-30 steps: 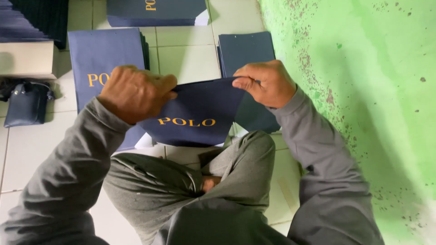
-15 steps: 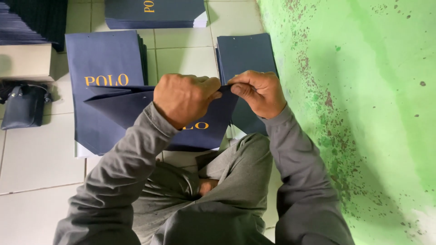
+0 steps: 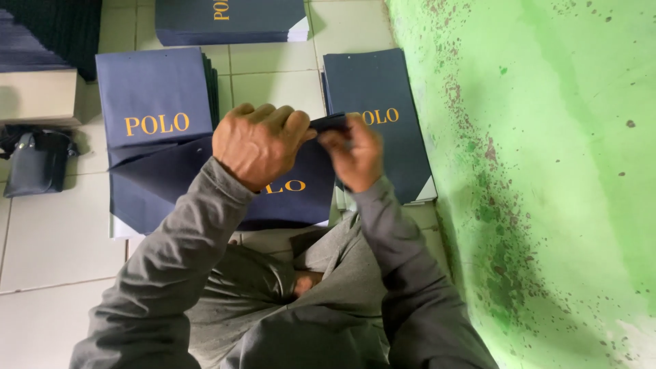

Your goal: The person sits on the floor and assembles flat-packed blue paper shopping bags with gold 'POLO' lettering. They fold the bottom panels to form the base, tuck the side flaps into slots, and press the seams to secure the structure. Completed bags are stacked on the floor beside them.

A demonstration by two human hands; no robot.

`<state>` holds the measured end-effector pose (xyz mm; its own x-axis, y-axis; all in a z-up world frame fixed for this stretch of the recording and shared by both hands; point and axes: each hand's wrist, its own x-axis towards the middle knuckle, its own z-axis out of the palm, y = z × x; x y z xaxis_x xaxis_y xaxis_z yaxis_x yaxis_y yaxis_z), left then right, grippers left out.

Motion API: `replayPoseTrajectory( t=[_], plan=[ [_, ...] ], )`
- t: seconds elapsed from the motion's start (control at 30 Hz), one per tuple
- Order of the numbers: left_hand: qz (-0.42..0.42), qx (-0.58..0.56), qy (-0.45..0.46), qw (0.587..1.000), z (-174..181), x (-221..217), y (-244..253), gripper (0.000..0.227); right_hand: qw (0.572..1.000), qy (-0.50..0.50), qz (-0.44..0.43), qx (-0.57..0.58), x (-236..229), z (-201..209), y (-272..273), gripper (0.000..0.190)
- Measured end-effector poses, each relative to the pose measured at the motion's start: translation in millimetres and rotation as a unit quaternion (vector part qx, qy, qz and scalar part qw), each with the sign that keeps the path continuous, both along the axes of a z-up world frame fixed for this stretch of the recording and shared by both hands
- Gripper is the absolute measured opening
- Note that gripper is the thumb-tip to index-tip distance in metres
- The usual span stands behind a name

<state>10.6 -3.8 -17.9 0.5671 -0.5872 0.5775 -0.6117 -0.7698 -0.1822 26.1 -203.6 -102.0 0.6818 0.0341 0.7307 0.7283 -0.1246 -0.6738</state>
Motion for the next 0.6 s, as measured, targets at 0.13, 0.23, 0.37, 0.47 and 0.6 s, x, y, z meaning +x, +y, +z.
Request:
replayPoseTrajectory(
  t=[0.13, 0.23, 0.37, 0.47, 0.6],
  plan=[
    [0.021, -0.002, -0.001, 1.0, -4.8, -1.7, 2.3, 0.031, 0.996, 0.069, 0.059, 0.024, -12.2, -15.8, 14.4, 0.016],
    [0.03, -0.008, 0.047, 0.998, -4.8, -0.8, 6.1, 0.033, 0.983, 0.117, 0.132, 0.045, 0.1, -22.4, 7.5, 0.014],
    [0.043, 0.028, 0.012, 0.999, 5.5, -4.4, -7.0, 0.03, 0.988, 0.065, 0.139, 0.025, 12.2, 16.1, 7.1, 0.021],
    [0.035, 0.031, -0.051, 0.998, 4.0, 0.6, -9.2, 0.029, 0.996, 0.018, 0.081, 0.027, 25.8, 9.9, -1.4, 0.022],
    [0.032, 0.01, -0.074, 0.997, -14.1, 6.0, -22.5, 0.028, 0.995, 0.034, -0.052, 0.078, 24.1, -0.4, 17.6, 0.043]
  ],
)
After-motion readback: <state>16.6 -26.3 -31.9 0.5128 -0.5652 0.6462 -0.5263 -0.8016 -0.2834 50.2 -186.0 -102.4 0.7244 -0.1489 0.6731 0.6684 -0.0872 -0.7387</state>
